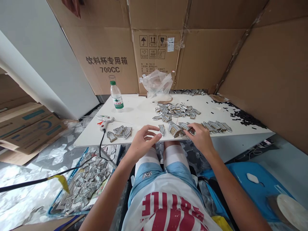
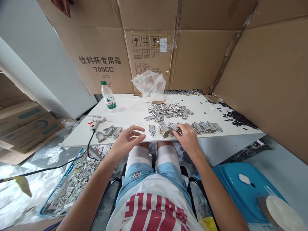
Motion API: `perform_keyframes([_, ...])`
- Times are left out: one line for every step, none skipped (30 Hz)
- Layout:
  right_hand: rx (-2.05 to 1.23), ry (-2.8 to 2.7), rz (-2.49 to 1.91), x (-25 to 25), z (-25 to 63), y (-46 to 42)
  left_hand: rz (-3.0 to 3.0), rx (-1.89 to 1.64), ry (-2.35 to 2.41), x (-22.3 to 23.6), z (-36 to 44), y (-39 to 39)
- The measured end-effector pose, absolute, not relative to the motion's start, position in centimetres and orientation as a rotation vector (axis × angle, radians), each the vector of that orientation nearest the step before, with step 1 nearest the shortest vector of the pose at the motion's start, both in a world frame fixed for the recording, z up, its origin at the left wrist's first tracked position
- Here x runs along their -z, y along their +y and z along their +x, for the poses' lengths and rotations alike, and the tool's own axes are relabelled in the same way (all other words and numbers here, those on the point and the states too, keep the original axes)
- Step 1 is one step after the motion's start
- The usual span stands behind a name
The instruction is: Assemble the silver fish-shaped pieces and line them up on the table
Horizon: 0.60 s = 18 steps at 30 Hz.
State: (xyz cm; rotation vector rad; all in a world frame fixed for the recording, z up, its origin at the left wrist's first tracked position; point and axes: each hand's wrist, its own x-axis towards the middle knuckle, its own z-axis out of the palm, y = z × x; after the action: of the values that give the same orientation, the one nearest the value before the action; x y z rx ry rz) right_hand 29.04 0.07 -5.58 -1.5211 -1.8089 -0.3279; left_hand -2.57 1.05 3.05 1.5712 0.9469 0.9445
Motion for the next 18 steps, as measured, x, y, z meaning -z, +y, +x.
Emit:
perform_keyframes([0.342, -1.796, -1.510, 5.83, 28.92, -0.14, 1.573, -0.945, 0.947, -3.04, -2.54, 1.04])
perform_keyframes([0.352, -1.787, -1.504, 6.08, 28.80, -0.27, 1.574, -0.943, 0.948, -3.03, -2.52, 1.02])
perform_keyframes([0.362, -1.782, -1.502, 6.30, 28.71, -0.33, 1.575, -0.939, 0.949, -3.02, -2.50, 1.00])
perform_keyframes([0.373, -1.781, -1.503, 6.49, 28.63, -0.33, 1.576, -0.934, 0.950, -3.03, -2.50, 0.97])
perform_keyframes([0.381, -1.784, -1.505, 6.64, 28.57, -0.27, 1.579, -0.930, 0.950, -3.04, -2.51, 0.94])
perform_keyframes([0.389, -1.792, -1.506, 6.73, 28.54, -0.18, 1.581, -0.929, 0.950, -3.07, -2.53, 0.91])
perform_keyframes([0.396, -1.800, -1.505, 6.78, 28.53, -0.08, 1.585, -0.931, 0.950, -3.11, -2.55, 0.89])
perform_keyframes([0.400, -1.807, -1.502, 6.78, 28.52, 0.01, 1.587, -0.933, 0.951, -3.15, -2.56, 0.88])
perform_keyframes([0.402, -1.809, -1.498, 6.75, 28.52, 0.07, 1.589, -0.934, 0.954, -3.18, -2.57, 0.88])
perform_keyframes([0.399, -1.812, -1.495, 6.71, 28.52, 0.09, 1.589, -0.934, 0.956, -3.20, -2.57, 0.89])
perform_keyframes([0.390, -1.813, -1.495, 6.66, 28.51, 0.09, 1.589, -0.934, 0.958, -3.20, -2.55, 0.91])
perform_keyframes([0.378, -1.812, -1.498, 6.63, 28.48, 0.05, 1.589, -0.935, 0.959, -3.19, -2.52, 0.93])
perform_keyframes([0.364, -1.810, -1.503, 6.61, 28.45, -0.01, 1.589, -0.937, 0.958, -3.17, -2.49, 0.96])
perform_keyframes([0.352, -1.809, -1.509, 6.60, 28.40, -0.08, 1.588, -0.939, 0.956, -3.15, -2.46, 0.97])
perform_keyframes([0.343, -1.807, -1.516, 6.61, 28.36, -0.16, 1.587, -0.940, 0.953, -3.13, -2.44, 0.98])
perform_keyframes([0.339, -1.806, -1.520, 6.62, 28.32, -0.22, 1.586, -0.940, 0.951, -3.12, -2.43, 0.97])
perform_keyframes([0.338, -1.802, -1.521, 6.63, 28.30, -0.26, 1.586, -0.942, 0.952, -3.11, -2.44, 0.96])
perform_keyframes([0.341, -1.797, -1.519, 6.63, 28.30, -0.26, 1.586, -0.941, 0.954, -3.12, -2.47, 0.94])
